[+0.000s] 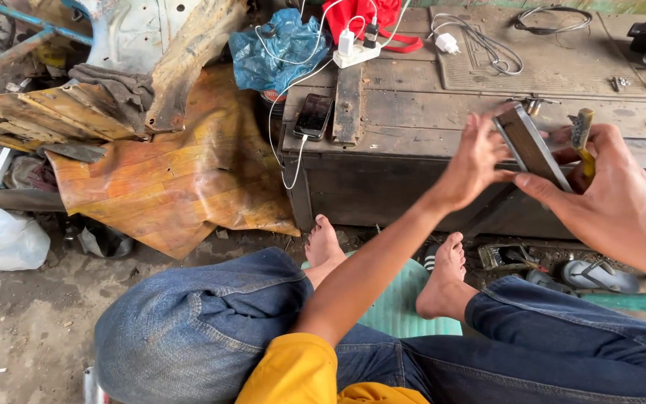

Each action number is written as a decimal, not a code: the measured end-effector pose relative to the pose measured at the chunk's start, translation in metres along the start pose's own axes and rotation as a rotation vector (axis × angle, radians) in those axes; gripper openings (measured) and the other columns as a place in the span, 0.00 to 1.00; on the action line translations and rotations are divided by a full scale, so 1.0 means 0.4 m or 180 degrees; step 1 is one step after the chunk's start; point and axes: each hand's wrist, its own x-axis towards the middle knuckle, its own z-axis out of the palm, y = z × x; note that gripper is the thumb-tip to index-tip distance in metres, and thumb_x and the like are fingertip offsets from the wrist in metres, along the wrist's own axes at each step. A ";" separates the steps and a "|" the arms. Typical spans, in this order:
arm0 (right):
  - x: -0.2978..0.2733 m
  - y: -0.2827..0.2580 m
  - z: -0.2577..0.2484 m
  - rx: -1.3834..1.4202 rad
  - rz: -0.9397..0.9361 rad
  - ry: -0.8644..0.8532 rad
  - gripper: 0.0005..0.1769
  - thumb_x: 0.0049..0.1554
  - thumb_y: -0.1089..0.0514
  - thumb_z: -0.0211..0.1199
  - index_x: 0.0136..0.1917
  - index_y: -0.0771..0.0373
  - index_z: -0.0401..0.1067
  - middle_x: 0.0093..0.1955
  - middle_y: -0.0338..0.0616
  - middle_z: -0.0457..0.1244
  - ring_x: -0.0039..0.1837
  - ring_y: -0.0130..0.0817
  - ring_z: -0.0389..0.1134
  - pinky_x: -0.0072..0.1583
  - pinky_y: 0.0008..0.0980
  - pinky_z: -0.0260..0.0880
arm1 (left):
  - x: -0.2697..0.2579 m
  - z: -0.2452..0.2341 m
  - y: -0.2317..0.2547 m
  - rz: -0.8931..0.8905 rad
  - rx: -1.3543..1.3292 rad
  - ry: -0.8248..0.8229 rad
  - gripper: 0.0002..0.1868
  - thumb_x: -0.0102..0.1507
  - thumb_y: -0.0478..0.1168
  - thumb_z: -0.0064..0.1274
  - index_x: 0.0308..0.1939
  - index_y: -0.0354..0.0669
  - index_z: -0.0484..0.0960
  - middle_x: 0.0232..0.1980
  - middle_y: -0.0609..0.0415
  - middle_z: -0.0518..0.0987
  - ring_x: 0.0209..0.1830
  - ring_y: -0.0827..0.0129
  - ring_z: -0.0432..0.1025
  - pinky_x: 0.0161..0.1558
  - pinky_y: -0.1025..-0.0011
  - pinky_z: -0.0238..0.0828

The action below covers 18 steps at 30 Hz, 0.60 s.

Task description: The person holds a metallic mechanical part and uses a yellow-handled brush to scrub its surface. They rotate the part to clean different sides and edges while sitting on the floor in a workshop.

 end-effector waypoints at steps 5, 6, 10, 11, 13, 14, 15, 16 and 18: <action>0.012 0.008 0.010 -0.0446 0.0155 -0.0138 0.38 0.59 0.47 0.65 0.72 0.66 0.53 0.64 0.58 0.62 0.59 0.58 0.67 0.54 0.56 0.66 | -0.014 0.119 -0.024 -0.0136 -0.0673 0.0291 0.41 0.72 0.69 0.27 0.83 0.53 0.53 0.71 0.40 0.65 0.68 0.49 0.64 0.65 0.48 0.65; 0.011 0.002 0.011 -0.0490 0.0249 -0.0312 0.36 0.61 0.50 0.63 0.74 0.65 0.51 0.65 0.61 0.61 0.60 0.60 0.68 0.55 0.57 0.69 | -0.014 0.130 -0.028 -0.0173 -0.0738 0.0583 0.29 0.78 0.61 0.29 0.79 0.55 0.63 0.69 0.41 0.68 0.64 0.52 0.65 0.62 0.54 0.67; 0.013 0.033 0.009 -0.0518 -0.0142 -0.0283 0.37 0.60 0.49 0.59 0.78 0.61 0.53 0.71 0.49 0.61 0.59 0.53 0.69 0.59 0.53 0.66 | 0.020 0.071 -0.089 -0.0081 -0.1201 0.0702 0.31 0.83 0.65 0.25 0.75 0.49 0.69 0.65 0.46 0.73 0.61 0.61 0.69 0.62 0.63 0.68; 0.021 0.055 0.013 -0.0681 -0.0581 -0.0161 0.30 0.62 0.52 0.56 0.74 0.63 0.58 0.70 0.52 0.61 0.61 0.55 0.67 0.58 0.54 0.65 | 0.037 0.047 -0.117 0.0130 -0.1615 0.0480 0.32 0.85 0.66 0.25 0.72 0.43 0.69 0.61 0.44 0.76 0.58 0.58 0.72 0.59 0.60 0.70; 0.033 0.088 0.014 -0.0841 -0.1024 -0.0033 0.24 0.63 0.56 0.53 0.71 0.65 0.63 0.69 0.55 0.62 0.64 0.57 0.65 0.57 0.54 0.65 | 0.043 0.035 -0.119 0.0343 -0.2025 0.0247 0.34 0.88 0.66 0.24 0.69 0.38 0.70 0.57 0.41 0.79 0.54 0.54 0.75 0.57 0.57 0.72; 0.035 0.099 0.015 -0.1017 -0.1156 0.0053 0.25 0.64 0.55 0.51 0.73 0.63 0.64 0.67 0.58 0.60 0.63 0.60 0.65 0.60 0.56 0.63 | 0.030 0.047 -0.095 0.0340 -0.1718 0.0406 0.33 0.87 0.66 0.23 0.65 0.42 0.72 0.50 0.48 0.79 0.46 0.62 0.75 0.48 0.63 0.71; 0.037 0.110 0.015 -0.1192 -0.1290 0.0138 0.26 0.65 0.54 0.50 0.75 0.61 0.66 0.65 0.60 0.58 0.63 0.64 0.64 0.63 0.57 0.62 | 0.018 0.058 -0.071 0.0336 -0.1410 0.0563 0.32 0.86 0.65 0.21 0.61 0.45 0.74 0.44 0.54 0.79 0.37 0.69 0.74 0.40 0.69 0.70; 0.035 0.114 0.016 -0.1190 -0.1290 0.0133 0.26 0.65 0.54 0.50 0.75 0.61 0.66 0.65 0.60 0.58 0.63 0.64 0.64 0.63 0.57 0.62 | 0.013 0.057 -0.066 0.0336 -0.1410 0.0569 0.32 0.86 0.65 0.21 0.61 0.45 0.74 0.44 0.54 0.79 0.37 0.69 0.74 0.40 0.69 0.70; 0.031 0.121 0.017 -0.1489 -0.1365 0.0349 0.23 0.67 0.54 0.52 0.73 0.54 0.72 0.58 0.52 0.65 0.56 0.57 0.69 0.56 0.52 0.67 | 0.006 0.054 -0.057 0.0375 -0.1899 0.0322 0.33 0.86 0.65 0.24 0.61 0.41 0.73 0.44 0.51 0.75 0.41 0.63 0.71 0.41 0.61 0.73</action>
